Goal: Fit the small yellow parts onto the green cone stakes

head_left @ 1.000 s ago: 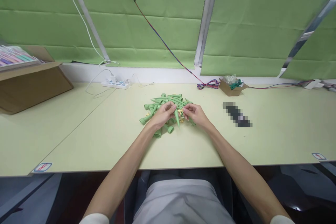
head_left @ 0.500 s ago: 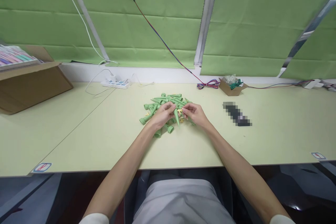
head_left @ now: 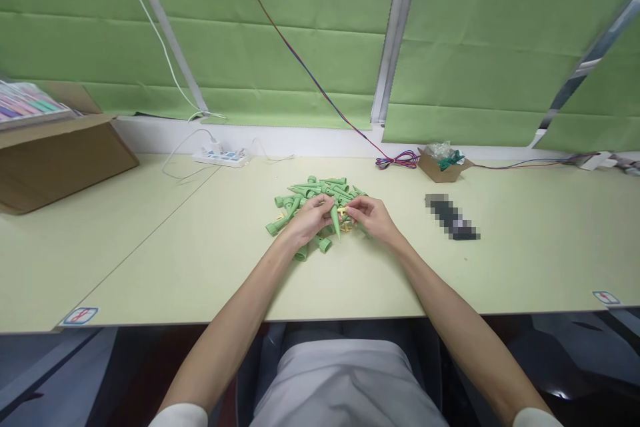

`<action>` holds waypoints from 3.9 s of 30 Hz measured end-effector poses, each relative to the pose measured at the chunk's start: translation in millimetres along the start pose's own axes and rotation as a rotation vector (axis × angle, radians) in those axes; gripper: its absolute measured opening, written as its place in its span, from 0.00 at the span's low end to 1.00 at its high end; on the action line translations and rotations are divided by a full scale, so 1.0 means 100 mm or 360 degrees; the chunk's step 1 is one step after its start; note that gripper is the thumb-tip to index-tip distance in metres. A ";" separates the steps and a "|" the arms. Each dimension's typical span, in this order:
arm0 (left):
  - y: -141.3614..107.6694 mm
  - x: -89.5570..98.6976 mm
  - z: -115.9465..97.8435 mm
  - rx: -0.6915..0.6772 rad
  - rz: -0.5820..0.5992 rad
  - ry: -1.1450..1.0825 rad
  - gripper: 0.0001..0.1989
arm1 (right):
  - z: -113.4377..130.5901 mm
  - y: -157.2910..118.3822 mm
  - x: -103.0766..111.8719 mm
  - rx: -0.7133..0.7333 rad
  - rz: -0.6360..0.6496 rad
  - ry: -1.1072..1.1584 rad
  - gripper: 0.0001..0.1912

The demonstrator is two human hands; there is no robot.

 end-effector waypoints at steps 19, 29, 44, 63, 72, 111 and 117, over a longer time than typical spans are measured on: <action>-0.01 -0.03 -0.01 -0.0116 0.0042 0.0044 0.18 | 0.04 -0.01 -0.02 0.0040 -0.0092 -0.0082 0.22; -0.01 -0.07 -0.01 0.0029 -0.0060 -0.0190 0.11 | 0.00 0.00 -0.01 0.0145 -0.0137 -0.0077 0.18; -0.04 -0.05 -0.02 -0.0174 0.0047 0.0140 0.21 | 0.06 -0.03 -0.02 0.0017 -0.0091 -0.0242 0.25; -0.11 -0.13 -0.07 -0.0397 0.0066 0.0453 0.19 | 0.05 -0.03 -0.01 -0.0040 -0.0160 -0.0322 0.31; -0.04 -0.06 -0.03 -0.0346 0.0056 0.0297 0.20 | 0.19 -0.01 0.02 -0.0044 0.0109 -0.0071 0.26; -0.08 -0.09 -0.06 -0.0354 0.0038 0.0383 0.21 | 0.08 0.00 0.04 -0.0057 0.0034 -0.0203 0.27; -0.03 -0.05 -0.02 -0.0302 0.0032 0.0269 0.22 | 0.09 0.00 0.01 -0.0048 0.0074 -0.0022 0.23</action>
Point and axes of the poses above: each hand's wrist, its own y-axis towards the middle knuckle, its own x-axis out of the back of the hand, z = x × y, the point moved 2 cm from there along y, towards the middle knuckle, and after that the axes turned 5 degrees about x, right-handed, at the moved point
